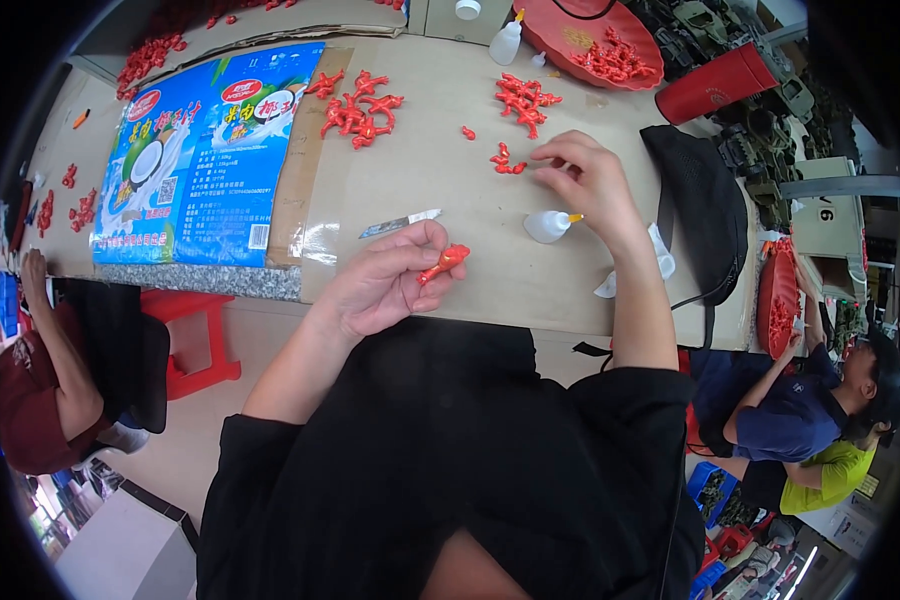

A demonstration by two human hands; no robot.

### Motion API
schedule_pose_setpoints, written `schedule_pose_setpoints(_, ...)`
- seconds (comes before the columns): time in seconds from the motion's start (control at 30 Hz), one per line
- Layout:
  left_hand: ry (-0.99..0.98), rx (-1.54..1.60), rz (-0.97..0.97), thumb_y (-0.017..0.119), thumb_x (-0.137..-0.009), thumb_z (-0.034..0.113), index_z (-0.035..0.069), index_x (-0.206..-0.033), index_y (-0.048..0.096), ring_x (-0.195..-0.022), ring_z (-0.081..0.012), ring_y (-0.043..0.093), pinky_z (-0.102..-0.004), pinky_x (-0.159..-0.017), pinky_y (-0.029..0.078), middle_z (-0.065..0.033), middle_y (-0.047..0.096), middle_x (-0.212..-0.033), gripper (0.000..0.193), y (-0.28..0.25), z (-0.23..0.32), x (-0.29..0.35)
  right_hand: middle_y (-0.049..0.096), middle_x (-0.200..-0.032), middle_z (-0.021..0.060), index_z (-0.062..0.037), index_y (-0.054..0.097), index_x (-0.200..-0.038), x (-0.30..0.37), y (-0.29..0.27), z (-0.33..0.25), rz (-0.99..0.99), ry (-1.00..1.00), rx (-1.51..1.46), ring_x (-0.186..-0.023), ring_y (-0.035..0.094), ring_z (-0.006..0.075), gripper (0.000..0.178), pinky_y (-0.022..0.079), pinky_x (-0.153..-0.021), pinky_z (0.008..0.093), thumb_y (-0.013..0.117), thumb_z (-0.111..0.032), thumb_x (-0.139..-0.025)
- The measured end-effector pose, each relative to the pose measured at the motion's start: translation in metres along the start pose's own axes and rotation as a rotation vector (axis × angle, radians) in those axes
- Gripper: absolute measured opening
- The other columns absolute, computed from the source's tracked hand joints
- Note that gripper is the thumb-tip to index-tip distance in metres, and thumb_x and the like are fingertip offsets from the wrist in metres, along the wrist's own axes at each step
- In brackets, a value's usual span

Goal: The person assembles plastic figurines by applying glue from a squeeze bottle, joining small pieces together by hand, and wiping the figurines with a cloth.

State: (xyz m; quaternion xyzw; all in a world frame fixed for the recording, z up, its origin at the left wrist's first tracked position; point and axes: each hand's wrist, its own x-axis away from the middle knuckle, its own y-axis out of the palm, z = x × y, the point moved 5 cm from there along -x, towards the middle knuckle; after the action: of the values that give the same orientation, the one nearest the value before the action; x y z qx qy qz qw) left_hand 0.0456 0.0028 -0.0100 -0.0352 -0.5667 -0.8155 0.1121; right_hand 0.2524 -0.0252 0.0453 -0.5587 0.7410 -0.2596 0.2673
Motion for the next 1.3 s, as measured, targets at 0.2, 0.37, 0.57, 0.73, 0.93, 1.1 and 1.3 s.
schedule_pose_setpoints(0.2,-0.025,0.052,-0.042,0.048,-0.081,0.004,0.005,-0.091,0.047,-0.065,-0.0105,0.048,-0.0202,-0.052,0.037,-0.0113,0.055,-0.090,0.011,0.001,-0.001,0.001,0.055,-0.083,0.0077,-0.0010,0.060,-0.085,-0.009,0.014,0.014,-0.048,-0.073,0.080,-0.071,0.053,0.0148,0.012,0.043,-0.064,0.0260,0.057,-0.003,-0.074)
schedule_pose_setpoints(0.37,0.025,-0.038,0.014,0.051,-0.079,0.002,0.006,-0.094,0.047,-0.071,-0.0100,0.050,-0.0192,-0.057,0.038,-0.0087,0.054,-0.093,0.016,-0.001,-0.001,0.005,0.058,-0.081,0.0065,0.0022,0.058,-0.090,0.018,-0.028,0.012,0.256,0.210,-0.419,-0.068,0.054,0.0087,0.013,0.043,-0.061,0.0209,0.054,-0.007,-0.081)
schedule_pose_setpoints(0.57,0.022,-0.173,0.010,0.049,-0.083,0.006,0.006,-0.096,0.044,-0.067,-0.0077,0.046,-0.0203,-0.056,0.037,-0.0060,0.053,-0.087,0.013,0.000,-0.005,0.005,0.055,-0.073,0.0098,0.0034,0.051,-0.089,0.100,-0.029,-0.030,0.458,-0.046,-0.896,-0.049,0.049,0.0103,0.009,0.040,-0.042,0.0197,0.048,-0.002,-0.083)
schedule_pose_setpoints(0.73,0.097,-0.503,0.066,0.045,-0.087,0.012,0.004,-0.097,0.042,-0.061,-0.0067,0.044,-0.0190,-0.051,0.037,-0.0062,0.052,-0.083,0.013,0.004,-0.005,0.008,0.057,-0.075,0.0104,0.0033,0.050,-0.092,0.107,0.064,-0.045,0.096,0.257,-1.245,-0.057,0.056,0.0138,0.013,0.048,-0.052,0.0234,0.052,0.002,-0.079)
schedule_pose_setpoints(0.93,0.165,-0.711,0.082,0.043,-0.089,0.016,0.004,-0.097,0.041,-0.060,-0.0056,0.044,-0.0177,-0.050,0.037,-0.0058,0.052,-0.081,0.015,0.004,-0.007,0.015,0.059,-0.080,0.0113,0.0041,0.050,-0.096,0.099,0.086,-0.040,0.080,0.349,-1.241,-0.065,0.060,0.0130,0.018,0.051,-0.060,0.0235,0.056,0.001,-0.079)
schedule_pose_setpoints(1.1,0.182,-0.722,0.095,0.042,-0.090,0.015,0.003,-0.099,0.041,-0.060,-0.0054,0.044,-0.0175,-0.051,0.037,-0.0051,0.052,-0.079,0.015,0.003,-0.009,0.015,0.061,-0.077,0.0099,0.0046,0.055,-0.092,0.099,0.081,-0.040,0.089,0.349,-1.094,-0.066,0.059,0.0123,0.014,0.051,-0.060,0.0229,0.057,0.000,-0.079)
schedule_pose_setpoints(1.3,0.192,-0.748,0.096,0.041,-0.090,0.015,0.004,-0.100,0.041,-0.059,-0.0054,0.044,-0.0175,-0.051,0.037,-0.0048,0.052,-0.078,0.015,0.000,-0.010,0.014,0.061,-0.077,0.0082,0.0037,0.056,-0.091,0.101,0.081,-0.043,0.141,0.410,-1.051,-0.066,0.059,0.0111,0.013,0.051,-0.061,0.0220,0.057,0.000,-0.079)
